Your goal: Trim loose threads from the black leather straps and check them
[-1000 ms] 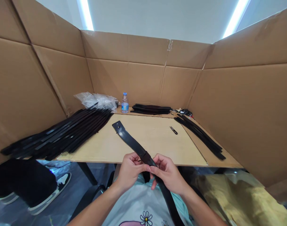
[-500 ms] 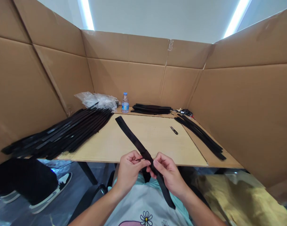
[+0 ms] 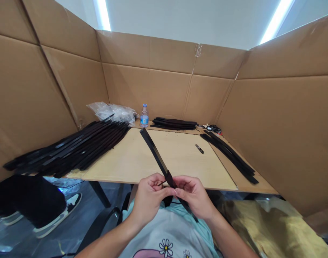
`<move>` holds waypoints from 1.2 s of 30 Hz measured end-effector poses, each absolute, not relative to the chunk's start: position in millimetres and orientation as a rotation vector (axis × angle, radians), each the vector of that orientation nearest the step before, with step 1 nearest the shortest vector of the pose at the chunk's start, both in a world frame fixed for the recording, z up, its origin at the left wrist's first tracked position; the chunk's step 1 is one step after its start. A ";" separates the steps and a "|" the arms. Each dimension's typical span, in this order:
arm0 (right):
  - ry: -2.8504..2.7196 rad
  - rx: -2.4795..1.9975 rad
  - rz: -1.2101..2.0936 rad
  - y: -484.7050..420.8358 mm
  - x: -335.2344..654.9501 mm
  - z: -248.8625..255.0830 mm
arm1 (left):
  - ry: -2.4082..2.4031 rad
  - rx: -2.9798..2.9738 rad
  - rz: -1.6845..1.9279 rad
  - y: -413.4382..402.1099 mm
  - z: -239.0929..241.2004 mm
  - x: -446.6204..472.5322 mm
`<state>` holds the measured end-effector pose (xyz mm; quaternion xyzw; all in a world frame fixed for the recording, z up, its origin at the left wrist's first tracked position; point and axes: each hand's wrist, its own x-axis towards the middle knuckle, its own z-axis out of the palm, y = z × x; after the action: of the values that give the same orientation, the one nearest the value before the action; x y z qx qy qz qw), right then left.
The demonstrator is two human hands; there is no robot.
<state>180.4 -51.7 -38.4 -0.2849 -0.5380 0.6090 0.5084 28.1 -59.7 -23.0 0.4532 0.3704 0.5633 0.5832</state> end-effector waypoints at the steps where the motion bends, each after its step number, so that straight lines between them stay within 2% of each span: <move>1: -1.307 -0.700 1.479 -51.6 181.0 -38.1 | 0.857 1.054 1.305 -60.6 -21.7 27.9; 10: -1.267 -0.676 1.550 -55.7 180.8 -31.2 | 0.887 1.017 1.266 -68.8 -15.9 26.6; 16: -1.312 -0.668 1.569 -63.0 181.1 -30.7 | 0.685 1.026 1.178 -71.9 -11.4 27.1; 25: -1.388 -0.575 1.584 -66.6 184.8 -26.2 | 0.727 1.056 1.236 -67.5 -13.8 21.8; 30: -1.349 -0.598 1.477 -64.5 185.4 -28.5 | 0.743 1.063 1.316 -64.2 -13.9 21.7; 36: -1.326 -0.700 1.413 -64.3 181.3 -29.6 | 0.692 1.029 1.202 -64.7 -12.9 26.8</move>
<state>181.3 -64.3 -29.6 -0.2914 -0.5518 0.5878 0.5148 26.8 -64.7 -12.9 0.4529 0.3046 0.5290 0.6498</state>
